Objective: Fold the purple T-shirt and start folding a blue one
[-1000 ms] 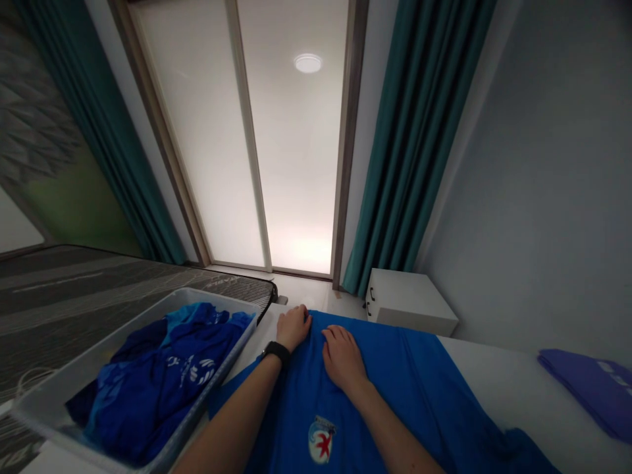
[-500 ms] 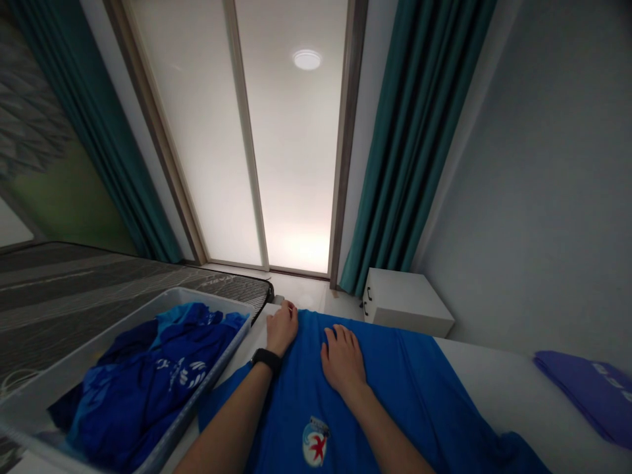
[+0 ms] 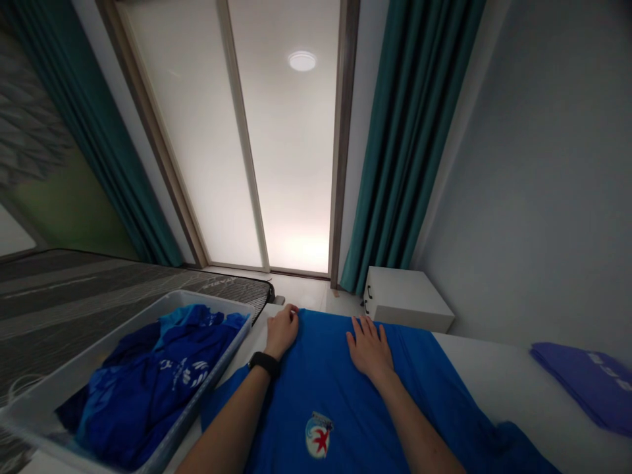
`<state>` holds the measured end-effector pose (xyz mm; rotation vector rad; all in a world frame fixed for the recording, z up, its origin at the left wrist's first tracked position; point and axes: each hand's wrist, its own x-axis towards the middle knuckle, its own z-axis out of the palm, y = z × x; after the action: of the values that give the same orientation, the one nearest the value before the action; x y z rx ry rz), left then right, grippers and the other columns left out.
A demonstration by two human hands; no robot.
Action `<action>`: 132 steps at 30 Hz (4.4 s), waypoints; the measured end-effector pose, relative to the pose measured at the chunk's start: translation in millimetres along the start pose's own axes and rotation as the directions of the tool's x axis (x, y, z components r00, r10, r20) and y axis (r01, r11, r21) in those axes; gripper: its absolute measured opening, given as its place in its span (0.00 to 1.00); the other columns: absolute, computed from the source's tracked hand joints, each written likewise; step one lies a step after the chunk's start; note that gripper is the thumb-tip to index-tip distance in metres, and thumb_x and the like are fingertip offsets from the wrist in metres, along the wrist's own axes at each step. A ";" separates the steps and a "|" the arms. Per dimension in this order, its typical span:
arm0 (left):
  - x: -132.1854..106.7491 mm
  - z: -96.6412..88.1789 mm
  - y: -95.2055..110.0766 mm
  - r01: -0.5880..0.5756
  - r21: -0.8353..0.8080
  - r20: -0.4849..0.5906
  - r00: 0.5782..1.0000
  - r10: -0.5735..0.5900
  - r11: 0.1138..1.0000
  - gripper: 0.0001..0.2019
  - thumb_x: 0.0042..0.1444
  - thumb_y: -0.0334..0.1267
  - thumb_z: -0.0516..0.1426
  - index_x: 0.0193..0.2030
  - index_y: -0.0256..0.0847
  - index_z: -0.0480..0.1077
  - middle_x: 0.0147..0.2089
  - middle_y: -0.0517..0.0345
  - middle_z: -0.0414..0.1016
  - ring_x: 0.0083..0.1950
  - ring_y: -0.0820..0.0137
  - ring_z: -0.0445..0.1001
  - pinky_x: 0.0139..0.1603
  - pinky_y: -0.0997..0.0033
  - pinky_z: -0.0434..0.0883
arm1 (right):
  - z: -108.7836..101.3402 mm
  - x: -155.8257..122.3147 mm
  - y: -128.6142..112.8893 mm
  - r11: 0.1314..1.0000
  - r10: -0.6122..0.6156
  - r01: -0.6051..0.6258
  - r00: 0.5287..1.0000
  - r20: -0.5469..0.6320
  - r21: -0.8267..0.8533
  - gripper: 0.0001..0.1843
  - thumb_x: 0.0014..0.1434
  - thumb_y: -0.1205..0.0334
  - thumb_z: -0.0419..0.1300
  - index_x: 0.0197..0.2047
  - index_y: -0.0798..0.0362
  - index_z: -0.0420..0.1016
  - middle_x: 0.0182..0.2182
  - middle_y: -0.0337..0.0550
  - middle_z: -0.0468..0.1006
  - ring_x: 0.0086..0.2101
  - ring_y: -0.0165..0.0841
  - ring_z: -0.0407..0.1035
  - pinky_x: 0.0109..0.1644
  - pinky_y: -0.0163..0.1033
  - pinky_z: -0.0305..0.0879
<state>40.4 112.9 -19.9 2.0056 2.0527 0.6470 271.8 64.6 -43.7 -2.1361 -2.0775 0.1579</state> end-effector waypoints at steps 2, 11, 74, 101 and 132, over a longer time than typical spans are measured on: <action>-1.9 1.0 0.1 -0.052 0.009 0.024 0.998 0.052 0.999 0.11 0.64 0.34 0.49 0.47 0.46 0.70 0.42 0.58 0.79 0.49 0.63 0.74 0.52 0.62 0.60 | 1.3 -0.7 5.7 1.000 0.000 0.000 1.000 0.002 0.001 0.33 0.69 0.49 0.36 0.72 0.55 0.50 0.71 0.47 0.49 0.69 0.40 0.38 0.70 0.55 0.32; -9.6 7.0 1.1 -0.389 0.091 0.169 0.913 0.371 0.917 0.23 0.67 0.37 0.46 0.67 0.48 0.60 0.72 0.57 0.57 0.71 0.63 0.53 0.67 0.56 0.52 | -0.4 -3.5 25.3 0.999 0.032 -0.032 0.999 0.019 -0.008 0.35 0.69 0.47 0.35 0.72 0.57 0.47 0.71 0.47 0.45 0.70 0.39 0.36 0.71 0.54 0.30; -43.5 44.4 56.8 -0.495 0.244 0.201 0.867 0.456 0.834 0.29 0.68 0.49 0.41 0.71 0.36 0.54 0.73 0.50 0.51 0.74 0.61 0.47 0.72 0.52 0.48 | -11.3 -12.0 6.0 0.999 -0.041 0.038 0.993 0.112 0.028 0.35 0.68 0.51 0.35 0.73 0.59 0.45 0.72 0.47 0.41 0.70 0.36 0.32 0.71 0.51 0.26; -49.3 41.3 112.9 -0.531 0.236 0.247 0.843 0.478 0.814 0.27 0.67 0.42 0.43 0.69 0.35 0.57 0.72 0.47 0.56 0.73 0.60 0.51 0.72 0.52 0.48 | -33.0 -61.3 132.2 0.997 0.077 -0.077 0.997 -0.002 0.002 0.34 0.70 0.53 0.33 0.71 0.64 0.51 0.70 0.51 0.49 0.69 0.37 0.42 0.71 0.45 0.34; -73.0 108.4 199.3 -0.622 0.039 0.175 0.775 0.607 0.782 0.27 0.66 0.43 0.45 0.69 0.32 0.58 0.71 0.45 0.58 0.72 0.60 0.54 0.72 0.54 0.50 | -56.9 -55.0 156.0 0.947 0.250 -0.293 0.931 -0.265 -0.134 0.16 0.66 0.62 0.48 0.51 0.54 0.73 0.49 0.53 0.74 0.50 0.43 0.65 0.53 0.44 0.56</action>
<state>271.0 56.1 -39.8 2.7104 1.3280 0.4694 433.9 3.6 -18.7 -2.3969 -1.7066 -0.2527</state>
